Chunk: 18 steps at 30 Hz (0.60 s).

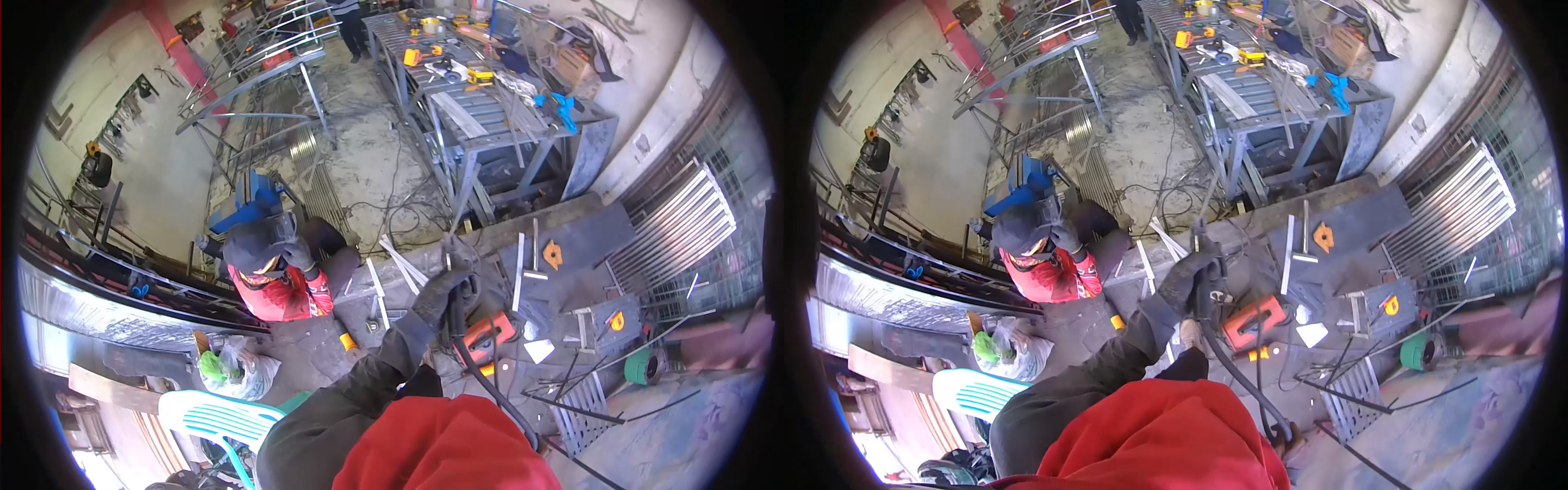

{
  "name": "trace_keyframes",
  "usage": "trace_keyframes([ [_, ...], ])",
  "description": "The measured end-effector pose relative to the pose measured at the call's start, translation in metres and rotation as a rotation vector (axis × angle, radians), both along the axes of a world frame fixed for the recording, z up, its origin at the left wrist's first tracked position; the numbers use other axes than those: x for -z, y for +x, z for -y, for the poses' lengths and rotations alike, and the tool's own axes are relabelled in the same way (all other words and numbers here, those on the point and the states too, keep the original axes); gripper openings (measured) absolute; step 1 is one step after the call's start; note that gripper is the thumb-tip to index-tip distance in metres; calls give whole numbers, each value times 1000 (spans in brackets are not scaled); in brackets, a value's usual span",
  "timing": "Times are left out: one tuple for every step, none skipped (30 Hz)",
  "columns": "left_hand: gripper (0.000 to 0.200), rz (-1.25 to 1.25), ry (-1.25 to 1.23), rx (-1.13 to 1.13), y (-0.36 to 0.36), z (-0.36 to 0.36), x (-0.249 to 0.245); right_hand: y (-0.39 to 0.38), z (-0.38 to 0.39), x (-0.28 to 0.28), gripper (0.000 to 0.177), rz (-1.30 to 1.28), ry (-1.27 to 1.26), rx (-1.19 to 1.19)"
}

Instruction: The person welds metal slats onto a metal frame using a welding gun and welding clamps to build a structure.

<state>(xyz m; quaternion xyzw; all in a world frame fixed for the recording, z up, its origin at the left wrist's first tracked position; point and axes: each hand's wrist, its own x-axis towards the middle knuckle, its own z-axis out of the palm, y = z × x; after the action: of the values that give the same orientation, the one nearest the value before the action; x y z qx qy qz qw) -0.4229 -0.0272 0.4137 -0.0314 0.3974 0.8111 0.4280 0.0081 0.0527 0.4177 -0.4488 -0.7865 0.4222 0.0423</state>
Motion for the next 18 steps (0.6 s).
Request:
trace_keyframes([
  [23,-4,-1,10,20,-9,-3,16,2,5,28,-4,-1,10],
  [22,5,50,87,43,-16,-7,34,5,10,28,-18,-32,47],
  [22,18,99,166,68,-19,-12,53,11,15,29,-29,-65,86],
  [22,22,91,180,91,-20,-18,74,17,20,30,-36,-100,127],
  [22,4,50,193,113,-23,-25,97,25,25,31,-40,-139,171],
  [22,-7,8,213,134,-26,-26,121,37,30,32,-37,-179,223],
  [23,-103,71,208,155,-28,-18,145,48,35,32,-9,-195,258],
  [23,-125,118,209,176,-29,-13,165,53,35,31,-16,-187,281],
  [21,-60,131,282,200,-22,-19,187,57,28,29,-7,-182,309],
  [25,-27,50,293,221,-14,-5,196,57,12,29,-12,-224,322],
  [27,-112,65,264,249,-9,-14,221,64,26,31,-95,-168,366],
  [26,-149,52,270,267,-5,-2,240,75,31,32,-179,-112,405],
  [26,-91,24,272,289,1,4,257,76,26,33,-118,-150,411],
  [26,-47,-2,269,308,7,4,268,81,14,33,-70,-187,411],
  [26,-47,-12,290,325,10,1,287,90,20,34,-124,-209,416],
  [26,27,37,289,341,14,-1,302,94,26,34,-128,-213,432],
  [25,107,84,288,357,16,-1,317,100,33,32,-82,-181,405],
  [25,118,74,312,368,18,5,335,109,41,31,-27,-153,386],
])
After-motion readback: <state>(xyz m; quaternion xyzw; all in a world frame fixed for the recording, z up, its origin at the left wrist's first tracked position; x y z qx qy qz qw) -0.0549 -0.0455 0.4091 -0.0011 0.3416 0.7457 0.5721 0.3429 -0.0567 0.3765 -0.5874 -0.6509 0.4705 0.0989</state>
